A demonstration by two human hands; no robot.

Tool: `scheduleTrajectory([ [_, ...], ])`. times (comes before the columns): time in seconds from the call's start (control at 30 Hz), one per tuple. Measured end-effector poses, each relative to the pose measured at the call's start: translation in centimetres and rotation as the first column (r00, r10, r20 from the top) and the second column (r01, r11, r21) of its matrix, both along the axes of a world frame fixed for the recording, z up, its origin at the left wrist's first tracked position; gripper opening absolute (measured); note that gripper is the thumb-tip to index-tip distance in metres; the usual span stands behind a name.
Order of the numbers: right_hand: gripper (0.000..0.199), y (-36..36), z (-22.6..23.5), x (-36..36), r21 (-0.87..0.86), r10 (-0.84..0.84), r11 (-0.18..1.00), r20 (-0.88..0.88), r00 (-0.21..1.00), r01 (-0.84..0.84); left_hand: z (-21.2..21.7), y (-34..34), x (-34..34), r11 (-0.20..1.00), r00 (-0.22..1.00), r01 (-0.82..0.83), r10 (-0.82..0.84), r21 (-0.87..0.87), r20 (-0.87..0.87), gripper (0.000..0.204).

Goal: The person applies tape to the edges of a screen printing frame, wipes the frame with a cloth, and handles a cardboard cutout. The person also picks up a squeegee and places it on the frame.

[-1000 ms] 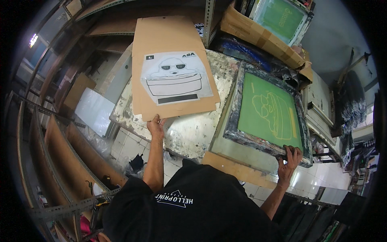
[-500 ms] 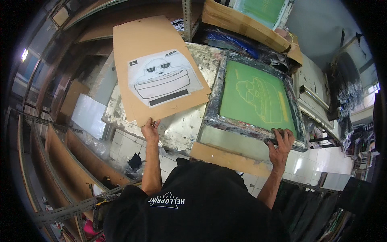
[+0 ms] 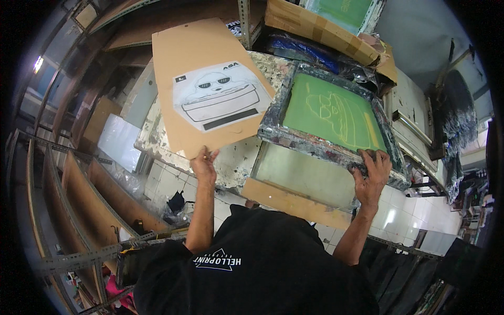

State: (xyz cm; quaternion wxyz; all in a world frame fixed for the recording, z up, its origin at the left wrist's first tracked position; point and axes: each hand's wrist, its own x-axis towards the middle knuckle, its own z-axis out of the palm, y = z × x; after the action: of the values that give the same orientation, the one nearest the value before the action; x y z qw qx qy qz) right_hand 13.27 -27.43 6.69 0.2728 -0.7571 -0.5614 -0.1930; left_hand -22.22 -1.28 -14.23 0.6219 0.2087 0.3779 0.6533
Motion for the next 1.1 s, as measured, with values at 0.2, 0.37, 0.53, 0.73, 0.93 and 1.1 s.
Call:
scheduleTrajectory([
  [0.2, 0.051, -0.4, 1.3, 0.0, 0.031, 0.026, 0.999, 0.018, 0.999, -0.027, 0.3, -8.7, 5.4, 0.967, 0.975, 0.221, -0.217, -0.125, 0.039, 0.015],
  [0.37, 0.048, -0.6, 2.8, -0.3, 0.074, 0.063, 0.995, 0.065, 0.996, -0.068, -1.6, -13.4, 6.8, 0.793, 0.8, 0.582, -0.598, -0.178, -0.047, 0.022],
  [0.53, 0.045, -0.4, 3.4, -0.6, 0.073, 0.068, 0.995, 0.053, 0.996, -0.072, -3.5, -15.4, 8.7, 0.38, 0.366, 0.905, -0.924, -0.192, -0.105, 0.038],
  [0.73, 0.045, -0.5, 3.2, -0.1, 0.053, 0.071, 0.996, 0.061, 0.996, -0.074, 1.5, -14.5, 9.5, -0.281, -0.408, 0.909, -0.753, -0.308, -0.516, 0.045],
  [0.93, 0.045, -0.5, 2.9, -0.2, 0.065, 0.057, 0.996, 0.074, 0.996, -0.062, -4.1, -1.4, 4.6, 0.887, 0.558, 0.443, -0.159, 0.13, -0.814, 0.048],
  [1.1, 0.045, -0.6, 3.4, -0.8, 0.094, 0.051, 0.994, 0.063, 0.997, -0.057, -7.1, 10.0, -1.0, 0.984, 0.848, -0.022, -0.074, -0.175, -0.524, 0.067],
])
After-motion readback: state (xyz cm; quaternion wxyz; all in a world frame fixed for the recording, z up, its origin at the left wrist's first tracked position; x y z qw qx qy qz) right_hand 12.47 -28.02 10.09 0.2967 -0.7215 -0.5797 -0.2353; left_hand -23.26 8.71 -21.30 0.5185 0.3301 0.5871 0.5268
